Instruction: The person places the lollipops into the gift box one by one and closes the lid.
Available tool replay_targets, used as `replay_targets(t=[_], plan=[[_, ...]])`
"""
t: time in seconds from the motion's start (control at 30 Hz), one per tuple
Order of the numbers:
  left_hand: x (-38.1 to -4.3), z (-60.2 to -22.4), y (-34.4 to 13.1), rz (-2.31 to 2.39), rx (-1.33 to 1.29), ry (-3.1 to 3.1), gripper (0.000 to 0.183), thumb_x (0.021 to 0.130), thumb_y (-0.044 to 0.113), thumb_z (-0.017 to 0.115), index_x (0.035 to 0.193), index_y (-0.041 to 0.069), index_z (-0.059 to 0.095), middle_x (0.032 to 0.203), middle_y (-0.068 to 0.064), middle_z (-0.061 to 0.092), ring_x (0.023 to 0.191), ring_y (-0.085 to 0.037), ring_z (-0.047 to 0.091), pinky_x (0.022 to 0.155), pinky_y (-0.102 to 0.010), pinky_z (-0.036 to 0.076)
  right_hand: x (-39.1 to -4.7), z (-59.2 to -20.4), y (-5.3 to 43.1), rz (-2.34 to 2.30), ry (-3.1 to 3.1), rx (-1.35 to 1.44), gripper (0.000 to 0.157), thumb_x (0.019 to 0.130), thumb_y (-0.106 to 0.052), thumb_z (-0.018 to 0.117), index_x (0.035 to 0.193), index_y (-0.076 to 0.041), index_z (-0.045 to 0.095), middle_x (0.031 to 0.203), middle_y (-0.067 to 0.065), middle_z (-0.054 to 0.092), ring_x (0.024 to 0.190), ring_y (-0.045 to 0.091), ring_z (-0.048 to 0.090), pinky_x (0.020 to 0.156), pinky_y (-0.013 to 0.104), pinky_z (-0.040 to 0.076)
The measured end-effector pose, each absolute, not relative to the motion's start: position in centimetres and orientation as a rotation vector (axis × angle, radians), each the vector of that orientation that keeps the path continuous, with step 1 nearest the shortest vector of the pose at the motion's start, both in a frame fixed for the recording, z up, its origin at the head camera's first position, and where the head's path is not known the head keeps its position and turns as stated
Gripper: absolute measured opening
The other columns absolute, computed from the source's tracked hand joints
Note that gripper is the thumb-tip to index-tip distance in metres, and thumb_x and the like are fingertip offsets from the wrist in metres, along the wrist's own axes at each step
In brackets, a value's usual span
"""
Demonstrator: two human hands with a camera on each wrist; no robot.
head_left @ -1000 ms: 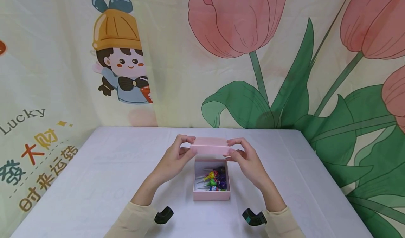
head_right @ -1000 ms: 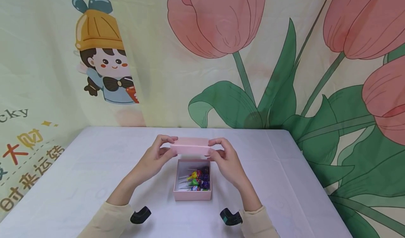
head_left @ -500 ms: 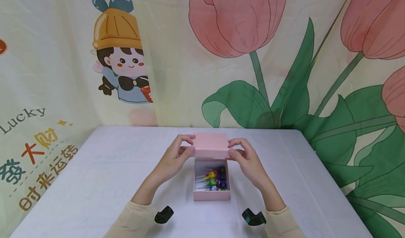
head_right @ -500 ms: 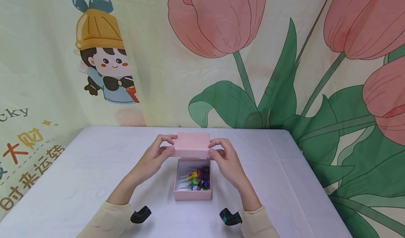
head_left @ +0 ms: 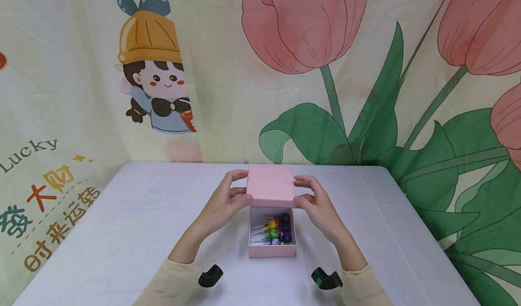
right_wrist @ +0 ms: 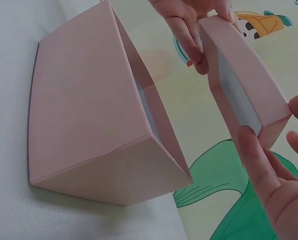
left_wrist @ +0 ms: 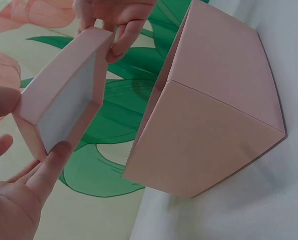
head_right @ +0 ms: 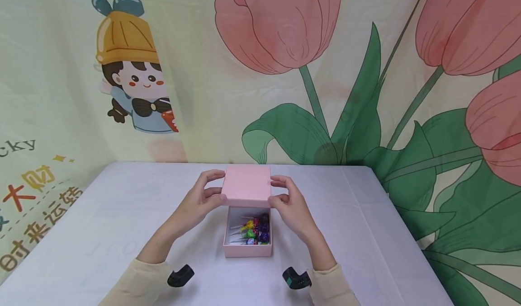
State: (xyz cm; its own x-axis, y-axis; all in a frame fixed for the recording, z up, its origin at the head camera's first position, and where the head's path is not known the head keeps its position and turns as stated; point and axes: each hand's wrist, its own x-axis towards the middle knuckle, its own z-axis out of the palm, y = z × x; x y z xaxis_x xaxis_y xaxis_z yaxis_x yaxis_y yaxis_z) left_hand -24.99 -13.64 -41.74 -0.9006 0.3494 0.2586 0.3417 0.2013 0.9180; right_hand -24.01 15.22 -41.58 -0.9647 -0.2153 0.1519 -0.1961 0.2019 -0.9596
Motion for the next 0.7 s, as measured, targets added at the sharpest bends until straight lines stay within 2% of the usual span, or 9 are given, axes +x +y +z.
replay_targets(t=[0.13,0.37,0.7], plan=[[-24.99,-41.59,-13.82,1.861,0.665,2.415,0.079,0.099,0.016,0.077,0.164,0.019,0.031,0.164,-0.013,0.039,0.134,-0.036,0.061,0.101,-0.031,0.057,-24.06,-41.65,15.14,-1.908,2.425,-0.393,0.058,0.103,-0.008,0.063,0.156,-0.021,0.045,0.153,0.014,0.05,0.11,0.026,0.071,0.103,0.046,0.056],[-24.9,-41.32,-14.07,1.814,0.576,2.404,0.089,0.096,0.02,0.082,0.167,0.026,0.029,0.164,-0.007,0.04,0.135,-0.031,0.06,0.101,-0.035,0.057,-24.08,-41.74,15.06,-1.841,2.466,-0.379,0.068,0.1,-0.005,0.063,0.162,-0.021,0.04,0.152,0.014,0.05,0.109,0.025,0.07,0.098,0.04,0.057],[-25.11,-41.69,-14.2,1.724,0.478,2.409,0.094,0.092,0.02,0.085,0.169,0.02,0.03,0.156,-0.011,0.044,0.13,-0.03,0.059,0.104,-0.039,0.056,-23.86,-41.65,15.1,-1.784,2.496,-0.367,0.077,0.098,-0.002,0.066,0.166,-0.019,0.035,0.15,0.014,0.048,0.113,0.026,0.066,0.097,0.038,0.059]])
